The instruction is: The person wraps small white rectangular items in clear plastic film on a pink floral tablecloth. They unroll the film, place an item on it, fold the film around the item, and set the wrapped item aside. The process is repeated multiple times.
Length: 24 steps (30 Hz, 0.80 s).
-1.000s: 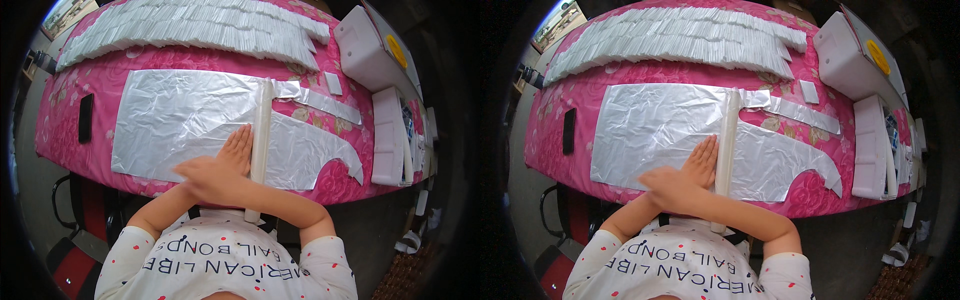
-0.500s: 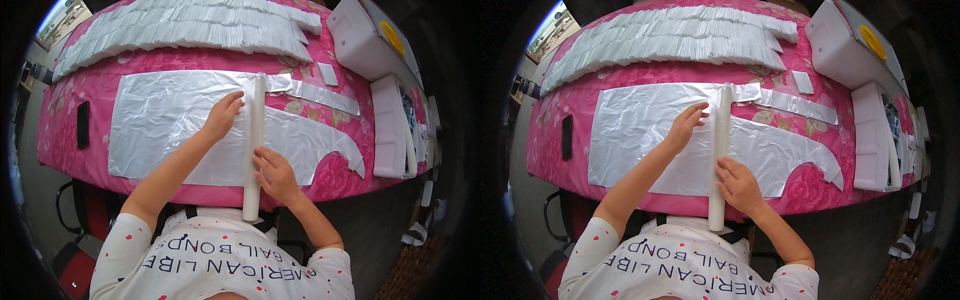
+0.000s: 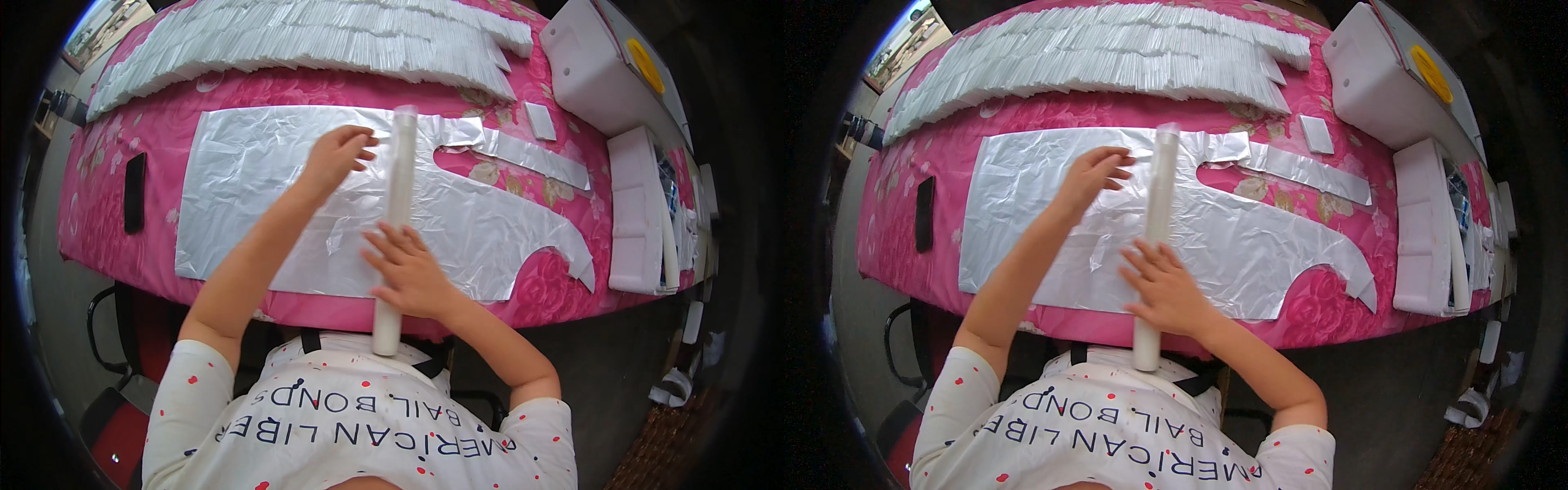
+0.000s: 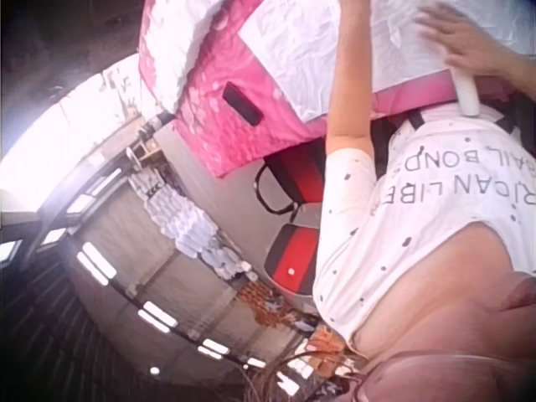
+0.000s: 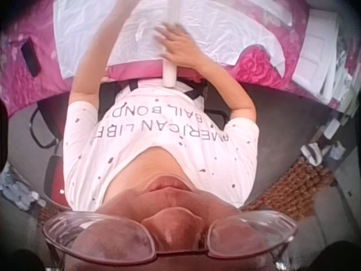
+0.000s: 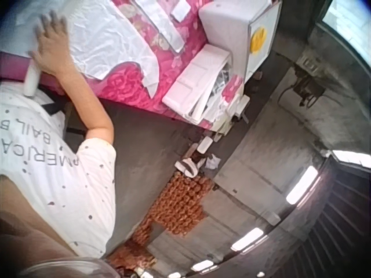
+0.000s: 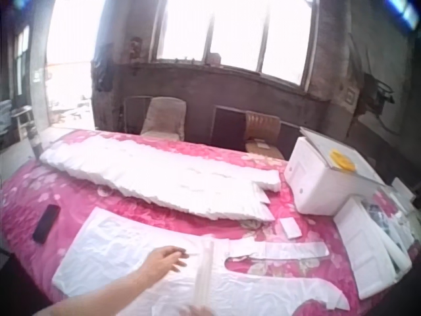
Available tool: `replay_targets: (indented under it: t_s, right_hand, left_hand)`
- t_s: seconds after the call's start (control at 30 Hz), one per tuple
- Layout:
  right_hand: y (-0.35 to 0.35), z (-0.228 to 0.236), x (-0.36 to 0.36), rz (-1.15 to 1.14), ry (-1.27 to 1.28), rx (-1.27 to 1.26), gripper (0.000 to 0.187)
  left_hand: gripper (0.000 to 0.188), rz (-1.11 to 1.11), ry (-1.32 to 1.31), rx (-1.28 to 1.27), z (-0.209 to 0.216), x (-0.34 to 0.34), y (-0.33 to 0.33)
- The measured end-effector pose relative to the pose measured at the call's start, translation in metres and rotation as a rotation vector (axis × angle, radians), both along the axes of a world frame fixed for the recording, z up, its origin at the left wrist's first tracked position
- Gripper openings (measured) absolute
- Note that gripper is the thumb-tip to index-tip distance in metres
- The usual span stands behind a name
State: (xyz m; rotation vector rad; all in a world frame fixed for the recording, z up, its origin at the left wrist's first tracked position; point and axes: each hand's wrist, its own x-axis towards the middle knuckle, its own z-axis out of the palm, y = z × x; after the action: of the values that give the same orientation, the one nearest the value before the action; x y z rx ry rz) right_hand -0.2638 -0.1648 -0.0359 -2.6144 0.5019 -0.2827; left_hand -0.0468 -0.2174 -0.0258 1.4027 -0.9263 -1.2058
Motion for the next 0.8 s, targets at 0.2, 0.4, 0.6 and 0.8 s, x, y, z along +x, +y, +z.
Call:
replay_targets:
  t_s: [0.2, 0.4, 0.6, 0.8]
  right_hand:
    - [0.049, 0.034, 0.115, 0.485, -0.265, 0.424, 0.047]
    - [0.009, 0.02, 0.133, 0.282, -0.337, 0.3, 0.035]
    - [-0.024, -0.009, 0.175, 0.325, -0.135, -0.109, 0.051]
    - [-0.001, -0.022, 0.264, 0.409, -0.113, -0.178, 0.058]
  left_hand:
    - [0.03, 0.132, -0.145, -0.057, 0.013, 0.089, 0.088]
    - [0.028, 0.347, -0.193, 0.071, -0.001, 0.123, 0.213]
    - [0.031, 0.476, -0.172, 0.063, -0.016, 0.094, 0.277]
    - [0.062, 0.422, -1.107, 0.169, -0.01, 0.071, 0.28]
